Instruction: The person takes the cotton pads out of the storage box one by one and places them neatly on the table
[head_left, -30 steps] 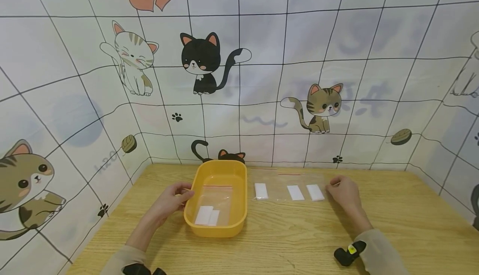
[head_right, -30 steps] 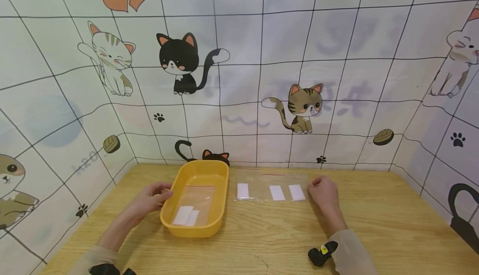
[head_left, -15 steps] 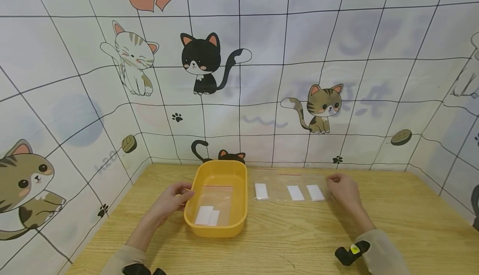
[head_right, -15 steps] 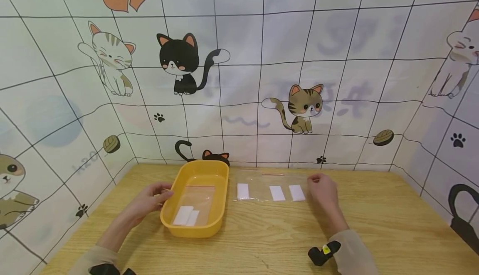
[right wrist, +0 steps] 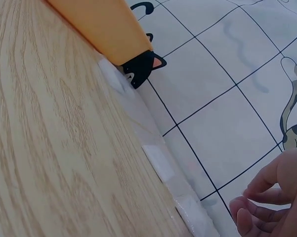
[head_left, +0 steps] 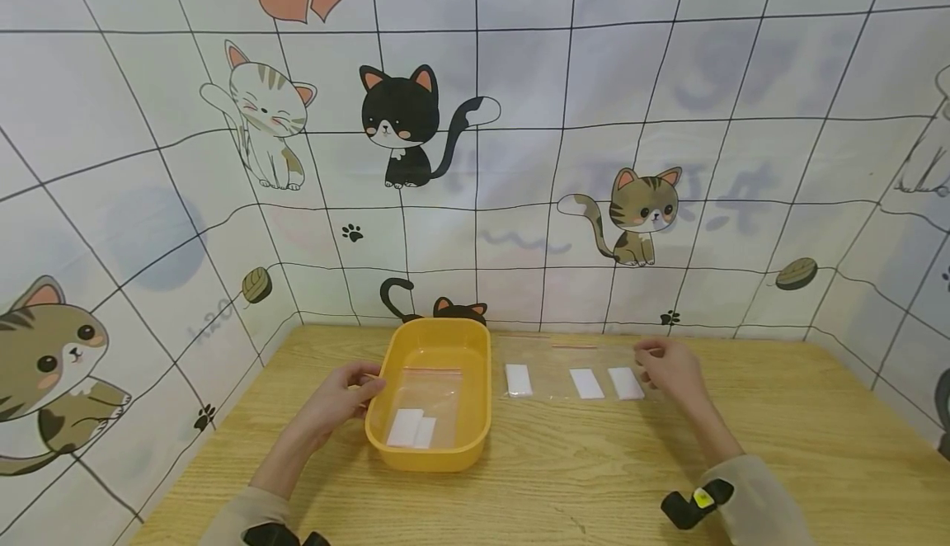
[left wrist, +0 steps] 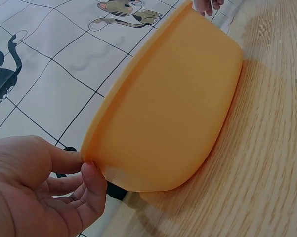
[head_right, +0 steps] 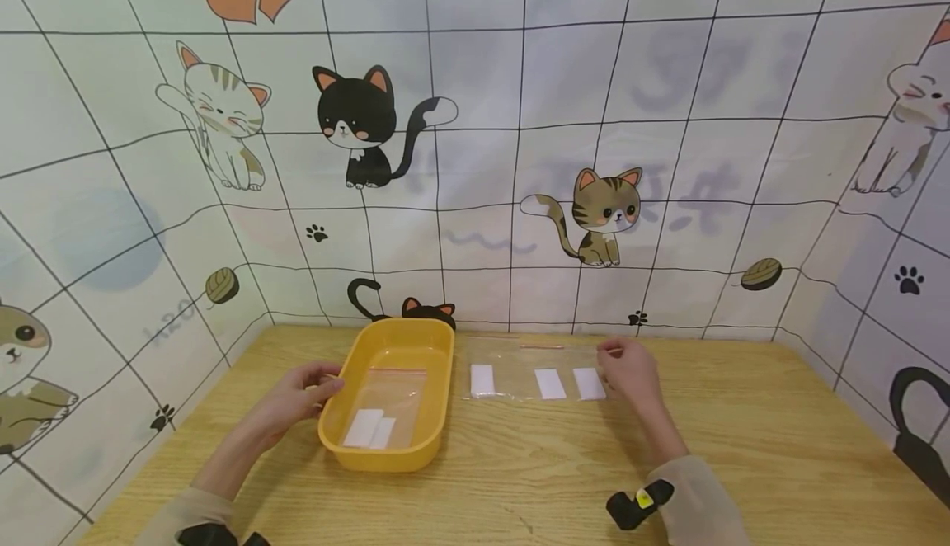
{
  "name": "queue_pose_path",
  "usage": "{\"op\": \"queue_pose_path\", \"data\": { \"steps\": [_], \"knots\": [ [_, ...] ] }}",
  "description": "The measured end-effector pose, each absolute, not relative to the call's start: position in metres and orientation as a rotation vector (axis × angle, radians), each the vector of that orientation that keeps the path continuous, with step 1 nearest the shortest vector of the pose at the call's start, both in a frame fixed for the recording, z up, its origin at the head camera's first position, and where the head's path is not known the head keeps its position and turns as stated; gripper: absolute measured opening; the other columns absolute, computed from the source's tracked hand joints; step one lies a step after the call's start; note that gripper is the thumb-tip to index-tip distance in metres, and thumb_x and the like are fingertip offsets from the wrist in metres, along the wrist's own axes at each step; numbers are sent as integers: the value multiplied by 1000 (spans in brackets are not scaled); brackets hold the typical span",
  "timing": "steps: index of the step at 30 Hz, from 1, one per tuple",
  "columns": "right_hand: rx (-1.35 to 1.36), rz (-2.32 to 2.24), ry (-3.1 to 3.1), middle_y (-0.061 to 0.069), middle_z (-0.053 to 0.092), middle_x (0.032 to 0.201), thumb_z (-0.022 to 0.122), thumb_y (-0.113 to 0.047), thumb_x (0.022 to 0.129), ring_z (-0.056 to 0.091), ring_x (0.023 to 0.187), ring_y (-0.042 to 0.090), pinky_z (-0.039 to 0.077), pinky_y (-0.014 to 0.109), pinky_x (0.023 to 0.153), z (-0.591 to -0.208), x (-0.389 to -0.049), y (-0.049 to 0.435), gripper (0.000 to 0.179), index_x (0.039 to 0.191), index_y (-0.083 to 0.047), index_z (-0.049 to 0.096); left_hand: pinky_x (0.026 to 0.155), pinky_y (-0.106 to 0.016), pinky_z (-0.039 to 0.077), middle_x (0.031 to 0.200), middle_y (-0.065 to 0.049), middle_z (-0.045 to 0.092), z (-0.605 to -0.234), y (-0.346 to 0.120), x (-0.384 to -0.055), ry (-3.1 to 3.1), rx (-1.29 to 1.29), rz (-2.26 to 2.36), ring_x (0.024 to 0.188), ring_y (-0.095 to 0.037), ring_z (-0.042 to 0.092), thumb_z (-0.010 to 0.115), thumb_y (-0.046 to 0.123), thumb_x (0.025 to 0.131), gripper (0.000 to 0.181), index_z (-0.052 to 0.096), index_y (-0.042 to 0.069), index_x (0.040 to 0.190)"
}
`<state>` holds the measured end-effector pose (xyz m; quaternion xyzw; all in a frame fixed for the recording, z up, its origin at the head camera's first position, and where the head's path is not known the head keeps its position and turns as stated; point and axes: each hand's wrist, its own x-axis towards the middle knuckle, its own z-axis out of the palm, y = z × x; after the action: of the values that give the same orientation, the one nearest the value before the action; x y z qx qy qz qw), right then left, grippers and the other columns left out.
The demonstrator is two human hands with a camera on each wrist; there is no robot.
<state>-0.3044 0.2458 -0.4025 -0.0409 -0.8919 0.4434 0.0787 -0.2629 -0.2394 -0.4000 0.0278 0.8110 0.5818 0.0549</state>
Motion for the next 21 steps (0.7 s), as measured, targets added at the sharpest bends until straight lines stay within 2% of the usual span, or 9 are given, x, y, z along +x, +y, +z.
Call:
{"op": "queue_pose_path", "data": {
  "steps": [9, 21],
  "knots": [
    [-12, 1407, -2637, 32, 66, 107, 53, -13, 102, 68, 72, 24, 57, 31, 61, -390, -298, 235, 36, 125, 15, 56, 69, -32, 56, 108, -20, 61, -399, -239, -262, 2474, 85, 1753, 85, -23, 63, 58, 10, 103, 36, 54, -11, 132],
    [43, 1377, -2628, 28, 69, 108, 57, -12, 99, 69, 75, 27, 57, 31, 62, -378, -293, 214, 31, 122, 7, 62, 69, -32, 56, 109, -21, 61, -399, -239, -263, 2484, 66, 1751, 86, -25, 63, 58, 9, 103, 34, 55, -10, 130]
  ]
}}
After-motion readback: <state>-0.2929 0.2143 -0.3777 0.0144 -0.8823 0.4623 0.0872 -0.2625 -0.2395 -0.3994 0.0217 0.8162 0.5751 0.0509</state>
